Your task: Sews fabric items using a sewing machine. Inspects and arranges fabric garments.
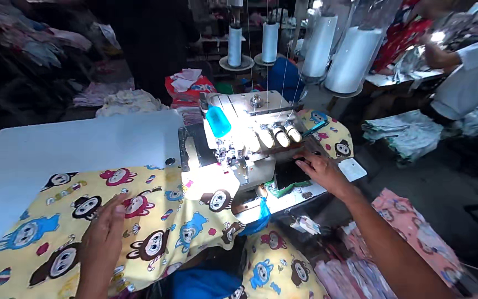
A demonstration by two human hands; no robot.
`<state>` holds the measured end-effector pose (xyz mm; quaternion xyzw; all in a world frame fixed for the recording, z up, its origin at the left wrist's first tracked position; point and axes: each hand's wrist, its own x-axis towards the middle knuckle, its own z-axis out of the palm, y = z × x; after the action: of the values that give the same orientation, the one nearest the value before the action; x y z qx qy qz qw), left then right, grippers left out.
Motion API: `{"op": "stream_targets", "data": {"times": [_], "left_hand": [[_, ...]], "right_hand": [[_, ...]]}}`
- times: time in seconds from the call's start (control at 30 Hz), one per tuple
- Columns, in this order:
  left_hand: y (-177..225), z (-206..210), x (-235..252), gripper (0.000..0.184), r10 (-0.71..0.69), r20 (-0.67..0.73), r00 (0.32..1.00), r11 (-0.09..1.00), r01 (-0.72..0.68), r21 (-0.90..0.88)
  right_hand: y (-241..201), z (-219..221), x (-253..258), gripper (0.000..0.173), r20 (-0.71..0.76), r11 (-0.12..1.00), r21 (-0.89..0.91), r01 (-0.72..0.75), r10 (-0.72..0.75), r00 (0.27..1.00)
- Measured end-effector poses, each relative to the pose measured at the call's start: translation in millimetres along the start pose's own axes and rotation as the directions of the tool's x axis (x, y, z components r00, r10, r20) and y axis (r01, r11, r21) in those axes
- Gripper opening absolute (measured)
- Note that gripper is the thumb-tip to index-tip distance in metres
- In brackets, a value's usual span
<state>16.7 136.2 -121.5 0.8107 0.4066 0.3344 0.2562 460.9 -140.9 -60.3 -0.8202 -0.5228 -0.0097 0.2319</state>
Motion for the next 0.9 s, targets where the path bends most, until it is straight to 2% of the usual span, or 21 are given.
{"op": "stream_targets", "data": {"times": [0.17,0.57,0.63,0.77,0.9], "left_hand": [[5,3,-3,0.063,-0.003,-0.002,1.000,1.000,0.003,0.019],[15,2,-5,0.062,-0.052,-0.004,0.999,0.999,0.052,0.011],[15,2,-4,0.062,-0.059,0.001,0.998,0.998,0.059,0.012],[7,2,-2,0.065,-0.052,0.012,0.999,0.999,0.051,0.012],[6,3,-1,0.064,-0.049,0.017,0.999,0.998,0.049,0.028]], "right_hand": [[-9,-3,3,0.025,-0.033,0.998,-0.068,-0.003,0.001,0.999],[-13,-10,-13,0.025,-0.037,0.996,-0.062,0.059,-0.062,0.997],[-9,-9,-18,0.030,-0.059,0.997,-0.051,0.058,-0.061,0.996],[-4,1,-49,0.036,-0.190,0.990,0.132,-0.046,0.071,0.979],[-21,27,-103,0.031,-0.133,0.941,0.315,-0.126,0.176,0.975]]}}
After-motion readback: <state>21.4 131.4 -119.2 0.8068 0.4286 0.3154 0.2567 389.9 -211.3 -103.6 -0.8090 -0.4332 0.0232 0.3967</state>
